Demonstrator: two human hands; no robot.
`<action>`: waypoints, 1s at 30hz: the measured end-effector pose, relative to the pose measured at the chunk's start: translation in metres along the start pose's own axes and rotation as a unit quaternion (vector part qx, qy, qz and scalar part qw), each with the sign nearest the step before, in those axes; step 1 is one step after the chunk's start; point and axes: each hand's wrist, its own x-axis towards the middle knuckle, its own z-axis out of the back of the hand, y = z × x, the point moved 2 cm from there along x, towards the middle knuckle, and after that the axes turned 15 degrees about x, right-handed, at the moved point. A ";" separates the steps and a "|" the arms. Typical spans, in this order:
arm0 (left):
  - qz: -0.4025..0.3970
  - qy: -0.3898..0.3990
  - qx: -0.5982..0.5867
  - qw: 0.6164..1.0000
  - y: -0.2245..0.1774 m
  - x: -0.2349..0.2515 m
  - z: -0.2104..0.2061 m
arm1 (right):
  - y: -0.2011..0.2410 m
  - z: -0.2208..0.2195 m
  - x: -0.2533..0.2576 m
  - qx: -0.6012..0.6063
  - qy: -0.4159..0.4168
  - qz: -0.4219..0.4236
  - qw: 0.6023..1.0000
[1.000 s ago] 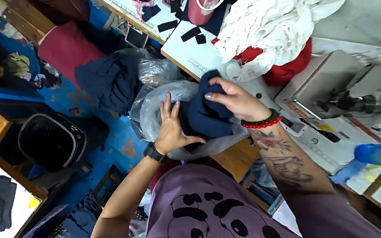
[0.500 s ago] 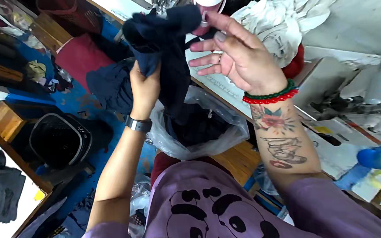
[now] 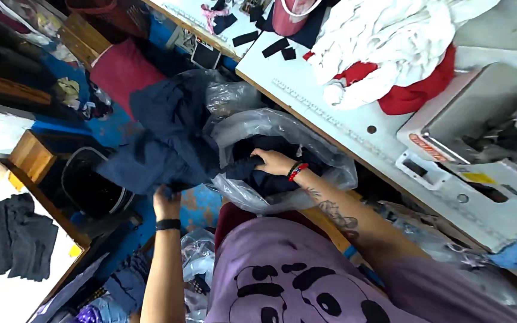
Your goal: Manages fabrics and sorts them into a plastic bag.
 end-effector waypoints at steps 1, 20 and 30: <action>0.003 -0.032 0.086 0.996 0.025 0.003 0.007 | -0.001 0.003 -0.004 0.009 0.005 -0.008 1.000; -0.526 0.347 0.709 0.317 -0.080 0.006 -0.173 | 0.107 0.105 -0.054 -0.140 0.070 0.044 0.987; -0.505 0.405 0.541 0.537 -0.210 -0.030 -0.114 | 0.132 0.175 -0.078 -0.019 -0.093 0.163 0.982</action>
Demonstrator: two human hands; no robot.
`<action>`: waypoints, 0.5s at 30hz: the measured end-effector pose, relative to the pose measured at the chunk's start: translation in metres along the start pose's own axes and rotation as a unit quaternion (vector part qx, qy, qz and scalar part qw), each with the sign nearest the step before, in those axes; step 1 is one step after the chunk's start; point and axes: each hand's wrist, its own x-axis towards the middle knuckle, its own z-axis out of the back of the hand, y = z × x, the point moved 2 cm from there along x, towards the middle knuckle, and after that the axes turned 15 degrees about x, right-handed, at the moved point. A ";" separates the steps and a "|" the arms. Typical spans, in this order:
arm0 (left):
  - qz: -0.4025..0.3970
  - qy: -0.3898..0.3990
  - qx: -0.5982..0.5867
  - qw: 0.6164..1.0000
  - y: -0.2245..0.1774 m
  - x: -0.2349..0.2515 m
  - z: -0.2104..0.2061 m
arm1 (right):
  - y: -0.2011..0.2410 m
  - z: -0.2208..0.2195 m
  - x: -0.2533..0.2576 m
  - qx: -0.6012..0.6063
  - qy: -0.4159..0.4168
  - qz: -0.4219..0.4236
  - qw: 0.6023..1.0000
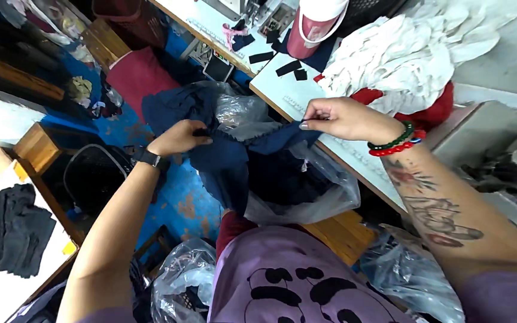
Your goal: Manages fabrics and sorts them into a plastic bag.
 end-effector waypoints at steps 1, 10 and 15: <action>0.020 -0.024 0.007 0.999 -0.006 -0.004 0.012 | 0.009 0.004 0.001 0.001 -0.023 0.010 1.000; 0.125 -0.083 -0.225 0.963 -0.119 -0.028 0.104 | 0.133 -0.023 0.019 0.241 -0.058 0.131 0.960; -0.013 -0.045 -0.134 0.990 -0.136 -0.029 0.132 | 0.181 -0.052 0.047 0.393 0.053 0.133 0.909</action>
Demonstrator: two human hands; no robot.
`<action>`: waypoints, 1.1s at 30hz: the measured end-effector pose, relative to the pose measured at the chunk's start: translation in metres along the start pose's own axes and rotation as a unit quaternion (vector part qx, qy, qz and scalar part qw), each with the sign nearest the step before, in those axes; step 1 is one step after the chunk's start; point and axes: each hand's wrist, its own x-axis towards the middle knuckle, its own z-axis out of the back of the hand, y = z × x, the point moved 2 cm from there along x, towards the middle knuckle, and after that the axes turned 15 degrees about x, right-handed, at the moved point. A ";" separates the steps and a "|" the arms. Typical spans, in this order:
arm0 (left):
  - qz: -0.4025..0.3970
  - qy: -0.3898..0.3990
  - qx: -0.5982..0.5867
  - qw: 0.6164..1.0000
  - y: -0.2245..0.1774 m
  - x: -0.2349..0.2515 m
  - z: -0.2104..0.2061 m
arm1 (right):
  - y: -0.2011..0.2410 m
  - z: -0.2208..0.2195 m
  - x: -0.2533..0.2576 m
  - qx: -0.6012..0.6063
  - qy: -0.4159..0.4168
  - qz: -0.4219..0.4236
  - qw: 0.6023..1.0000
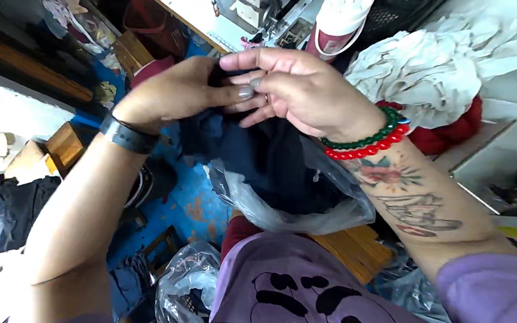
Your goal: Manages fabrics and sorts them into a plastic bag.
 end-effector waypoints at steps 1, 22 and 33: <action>0.012 0.000 0.021 1.000 0.007 -0.002 0.011 | 0.005 0.001 0.001 0.018 0.021 -0.002 1.000; 0.260 -0.125 0.353 0.890 0.299 0.055 0.018 | -0.236 0.110 -0.212 -0.037 -0.316 -0.400 0.860; 0.195 -0.021 0.319 0.927 0.228 0.096 -0.279 | -0.293 0.100 -0.167 -0.269 -0.143 -0.394 0.867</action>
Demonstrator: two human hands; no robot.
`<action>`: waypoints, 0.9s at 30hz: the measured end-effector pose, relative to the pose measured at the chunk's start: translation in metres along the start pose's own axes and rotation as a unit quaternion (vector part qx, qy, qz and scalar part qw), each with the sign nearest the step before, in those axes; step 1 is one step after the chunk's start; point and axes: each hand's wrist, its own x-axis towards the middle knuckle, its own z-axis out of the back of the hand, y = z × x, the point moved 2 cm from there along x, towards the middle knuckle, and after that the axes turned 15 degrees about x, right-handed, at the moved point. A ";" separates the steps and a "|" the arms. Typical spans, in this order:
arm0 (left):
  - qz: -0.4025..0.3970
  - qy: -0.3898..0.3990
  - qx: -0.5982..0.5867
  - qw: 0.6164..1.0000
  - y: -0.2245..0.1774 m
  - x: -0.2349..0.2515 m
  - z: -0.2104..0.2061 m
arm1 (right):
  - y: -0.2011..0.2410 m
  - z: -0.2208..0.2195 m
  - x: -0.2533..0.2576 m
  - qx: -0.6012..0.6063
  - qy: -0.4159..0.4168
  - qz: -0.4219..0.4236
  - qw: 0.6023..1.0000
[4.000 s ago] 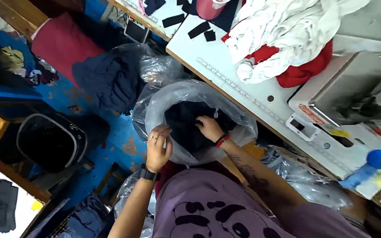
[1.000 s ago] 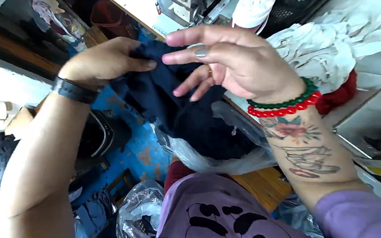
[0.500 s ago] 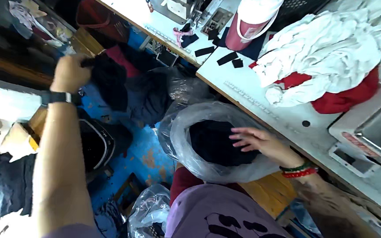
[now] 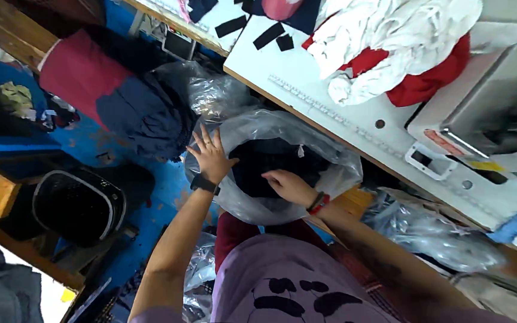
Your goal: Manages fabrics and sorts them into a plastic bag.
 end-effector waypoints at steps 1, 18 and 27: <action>0.017 0.054 0.032 0.998 -0.004 0.006 -0.016 | 0.007 -0.004 0.017 -0.033 0.001 0.019 0.999; -0.116 -0.014 -0.009 0.993 -0.006 0.032 0.115 | -0.050 0.081 0.191 -0.177 -0.069 -0.012 0.982; -0.178 -0.057 -0.047 0.981 -0.004 -0.012 0.143 | -0.056 0.059 0.124 -0.167 -0.070 0.016 0.983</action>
